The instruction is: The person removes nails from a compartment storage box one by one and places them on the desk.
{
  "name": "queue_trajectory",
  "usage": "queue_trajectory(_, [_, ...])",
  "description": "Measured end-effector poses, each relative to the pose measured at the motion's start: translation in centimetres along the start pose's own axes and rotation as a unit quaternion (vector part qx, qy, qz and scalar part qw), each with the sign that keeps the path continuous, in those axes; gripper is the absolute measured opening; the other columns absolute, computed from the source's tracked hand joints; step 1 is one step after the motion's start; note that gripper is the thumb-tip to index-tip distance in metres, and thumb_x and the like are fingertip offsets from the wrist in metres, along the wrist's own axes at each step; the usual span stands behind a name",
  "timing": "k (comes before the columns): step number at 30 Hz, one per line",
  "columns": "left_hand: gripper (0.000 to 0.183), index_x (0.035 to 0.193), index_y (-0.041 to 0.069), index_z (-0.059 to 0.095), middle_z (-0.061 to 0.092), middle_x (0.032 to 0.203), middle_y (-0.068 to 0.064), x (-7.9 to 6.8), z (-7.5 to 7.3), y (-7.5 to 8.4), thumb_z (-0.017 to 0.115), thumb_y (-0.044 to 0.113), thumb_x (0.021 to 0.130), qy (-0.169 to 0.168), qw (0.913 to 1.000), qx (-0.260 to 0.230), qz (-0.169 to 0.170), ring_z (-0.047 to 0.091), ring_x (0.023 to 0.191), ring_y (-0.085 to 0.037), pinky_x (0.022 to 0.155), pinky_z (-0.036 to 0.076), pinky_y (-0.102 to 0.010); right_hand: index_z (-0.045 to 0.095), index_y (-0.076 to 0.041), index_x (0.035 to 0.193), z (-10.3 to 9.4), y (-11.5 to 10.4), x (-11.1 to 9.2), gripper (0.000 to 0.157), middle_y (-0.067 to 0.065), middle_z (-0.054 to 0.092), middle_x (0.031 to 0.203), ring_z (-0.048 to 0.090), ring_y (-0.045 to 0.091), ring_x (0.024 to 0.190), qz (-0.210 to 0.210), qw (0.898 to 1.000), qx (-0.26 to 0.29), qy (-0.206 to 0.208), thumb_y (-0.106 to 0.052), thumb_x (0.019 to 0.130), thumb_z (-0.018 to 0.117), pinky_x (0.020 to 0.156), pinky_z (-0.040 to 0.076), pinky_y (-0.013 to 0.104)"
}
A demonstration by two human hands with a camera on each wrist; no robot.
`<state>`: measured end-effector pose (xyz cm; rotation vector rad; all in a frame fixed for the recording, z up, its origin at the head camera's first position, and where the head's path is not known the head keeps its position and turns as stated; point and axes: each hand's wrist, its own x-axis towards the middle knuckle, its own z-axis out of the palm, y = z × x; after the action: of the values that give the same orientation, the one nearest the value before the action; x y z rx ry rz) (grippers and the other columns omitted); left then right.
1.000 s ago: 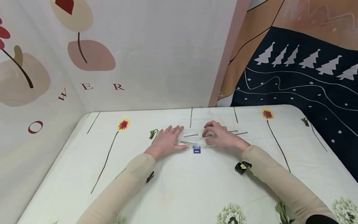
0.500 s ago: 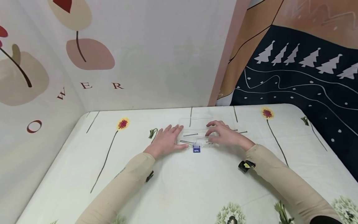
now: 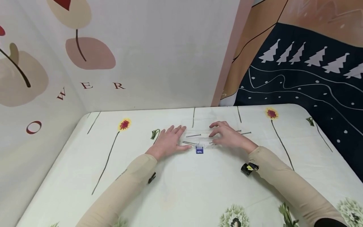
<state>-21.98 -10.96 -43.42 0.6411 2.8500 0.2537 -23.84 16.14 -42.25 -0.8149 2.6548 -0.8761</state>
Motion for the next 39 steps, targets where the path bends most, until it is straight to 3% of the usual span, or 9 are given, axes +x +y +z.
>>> queue_trajectory(17, [0.092,0.154,0.014,0.025,0.028,0.155,-0.011,0.1,0.0,0.1,0.051,0.070,0.086,-0.003,1.0000,0.000,0.001,0.023,0.141,-0.040,0.109,0.020,-0.061,0.069,-0.007,0.087,1.0,0.2,0.6,0.007,0.016,0.047,0.122,0.027,0.039,0.121,0.036,0.999,0.026,0.017,-0.005,0.081,0.068,0.100,0.028,0.056])
queue_trajectory(24, [0.093,0.154,0.014,0.025,0.028,0.156,-0.010,0.0,-0.1,0.1,0.051,0.071,0.086,-0.003,1.0000,0.005,0.000,0.023,0.141,-0.039,0.108,0.020,-0.061,0.068,-0.008,0.086,0.9,0.2,0.5,0.005,0.014,0.049,0.122,0.031,0.037,0.121,0.034,0.998,0.034,0.030,-0.012,0.084,0.071,0.100,0.029,0.056])
queue_trajectory(39, [0.093,0.155,0.015,0.023,0.027,0.156,-0.010,0.1,0.1,0.1,0.050,0.071,0.086,-0.006,0.9999,0.012,-0.004,0.022,0.141,-0.038,0.109,0.019,-0.061,0.068,-0.009,0.084,0.5,0.6,0.3,0.004,0.013,0.053,0.114,0.039,0.037,0.116,0.012,0.996,0.079,0.049,-0.009,0.083,0.073,0.099,0.031,0.053])
